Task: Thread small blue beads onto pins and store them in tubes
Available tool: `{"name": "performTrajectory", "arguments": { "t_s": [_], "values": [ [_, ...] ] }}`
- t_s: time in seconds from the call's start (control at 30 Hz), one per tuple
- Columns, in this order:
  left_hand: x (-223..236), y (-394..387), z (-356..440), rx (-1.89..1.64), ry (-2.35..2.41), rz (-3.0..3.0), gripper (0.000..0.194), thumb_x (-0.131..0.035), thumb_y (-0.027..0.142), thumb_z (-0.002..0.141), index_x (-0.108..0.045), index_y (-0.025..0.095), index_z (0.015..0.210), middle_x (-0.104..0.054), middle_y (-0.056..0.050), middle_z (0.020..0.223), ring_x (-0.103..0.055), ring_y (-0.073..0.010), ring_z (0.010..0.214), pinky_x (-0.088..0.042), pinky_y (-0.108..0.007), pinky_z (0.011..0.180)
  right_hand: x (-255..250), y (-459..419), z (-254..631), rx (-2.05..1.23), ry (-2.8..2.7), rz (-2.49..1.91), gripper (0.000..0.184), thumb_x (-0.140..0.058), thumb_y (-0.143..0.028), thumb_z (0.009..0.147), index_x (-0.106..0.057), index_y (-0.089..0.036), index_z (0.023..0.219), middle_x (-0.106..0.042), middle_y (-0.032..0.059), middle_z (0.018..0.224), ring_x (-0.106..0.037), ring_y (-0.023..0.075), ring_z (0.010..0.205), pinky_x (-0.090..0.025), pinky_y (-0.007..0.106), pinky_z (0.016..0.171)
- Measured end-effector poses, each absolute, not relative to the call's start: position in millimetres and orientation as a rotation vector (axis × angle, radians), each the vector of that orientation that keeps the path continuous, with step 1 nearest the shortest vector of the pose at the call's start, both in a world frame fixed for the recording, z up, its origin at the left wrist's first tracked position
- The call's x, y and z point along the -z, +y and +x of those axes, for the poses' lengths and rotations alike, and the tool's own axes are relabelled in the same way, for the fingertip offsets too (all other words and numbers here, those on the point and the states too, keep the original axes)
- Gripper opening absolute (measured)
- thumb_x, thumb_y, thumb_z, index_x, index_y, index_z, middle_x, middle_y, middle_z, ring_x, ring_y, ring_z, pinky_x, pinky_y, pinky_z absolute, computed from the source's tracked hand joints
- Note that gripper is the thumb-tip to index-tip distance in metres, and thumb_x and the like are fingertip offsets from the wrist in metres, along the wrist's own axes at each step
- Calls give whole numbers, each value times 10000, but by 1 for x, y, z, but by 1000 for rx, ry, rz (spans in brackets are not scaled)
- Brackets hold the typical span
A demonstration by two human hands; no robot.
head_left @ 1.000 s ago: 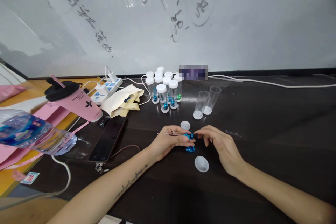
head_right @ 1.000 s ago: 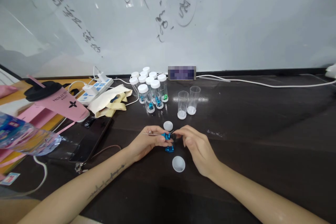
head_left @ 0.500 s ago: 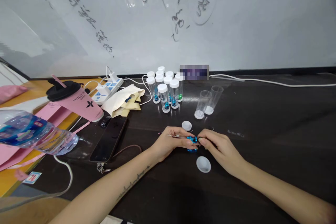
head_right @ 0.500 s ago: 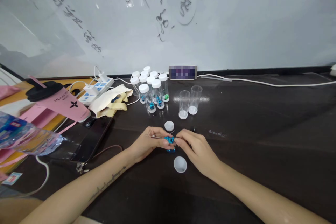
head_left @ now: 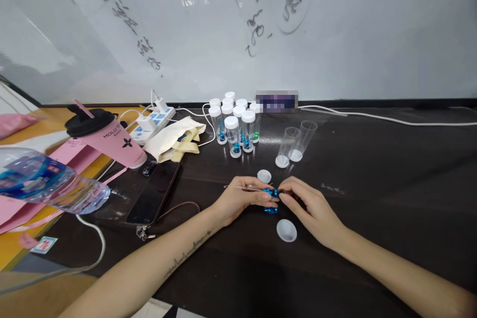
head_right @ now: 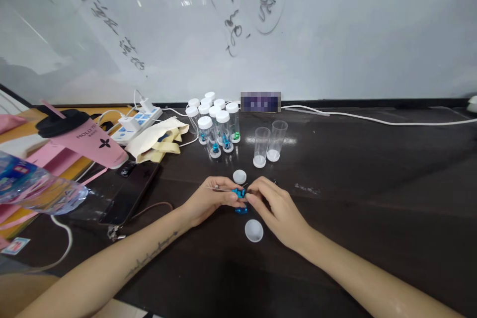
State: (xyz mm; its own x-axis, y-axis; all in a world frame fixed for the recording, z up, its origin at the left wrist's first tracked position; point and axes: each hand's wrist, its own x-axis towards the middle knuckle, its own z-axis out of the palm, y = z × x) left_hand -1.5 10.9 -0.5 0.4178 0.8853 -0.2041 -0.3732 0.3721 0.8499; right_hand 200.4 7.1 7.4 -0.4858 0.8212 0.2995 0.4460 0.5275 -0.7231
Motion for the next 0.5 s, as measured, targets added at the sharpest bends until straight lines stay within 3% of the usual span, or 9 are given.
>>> {"name": "performTrajectory", "arguments": {
  "t_s": [0.03, 0.13, 0.23, 0.37, 0.5],
  "values": [
    [1, 11, -1, -918, 749, 803, 347, -853, 254, 574, -724, 92, 852, -745, -90, 790, -719, -220, 736, -545, -380, 828, -7, 7, 201, -751, -2117, -1029, 125, -488, -324, 951, -542, -213, 933, -565, 19, 786, -552, 174, 698, -432, 307, 646],
    [0, 11, -1, -921, 746, 787, 333, -851, 242, 575, -724, 89, 843, -745, -90, 789, -718, -218, 730, -548, -377, 822, -7, 6, 202, -754, -2092, -1020, 175, -528, -344, 926, -505, -220, 1047, -560, 15, 813, -551, 175, 706, -437, 311, 656],
    [0, 11, -1, -903, 737, 800, 326, -843, 238, 592, -723, 85, 854, -743, -92, 783, -717, -218, 727, -548, -380, 821, -9, 7, 202, -798, -2126, -998, 179, -424, -340, 976, -554, -218, 961, -592, 37, 864, -570, 187, 768, -448, 328, 705],
    [1, 11, -2, -896, 746, 815, 341, -845, 249, 592, -724, 90, 867, -741, -87, 784, -717, -211, 719, -544, -378, 826, -8, 8, 200, -773, -2154, -1071, 228, -420, -346, 981, -579, -217, 881, -609, 27, 774, -565, 189, 721, -447, 330, 681],
    [1, 11, -1, -900, 749, 798, 324, -845, 238, 588, -722, 88, 847, -740, -89, 774, -717, -222, 727, -547, -388, 822, -5, 8, 202, -789, -2075, -1034, 189, -463, -354, 963, -528, -228, 1087, -616, 34, 886, -578, 184, 772, -467, 325, 716]
  ]
}}
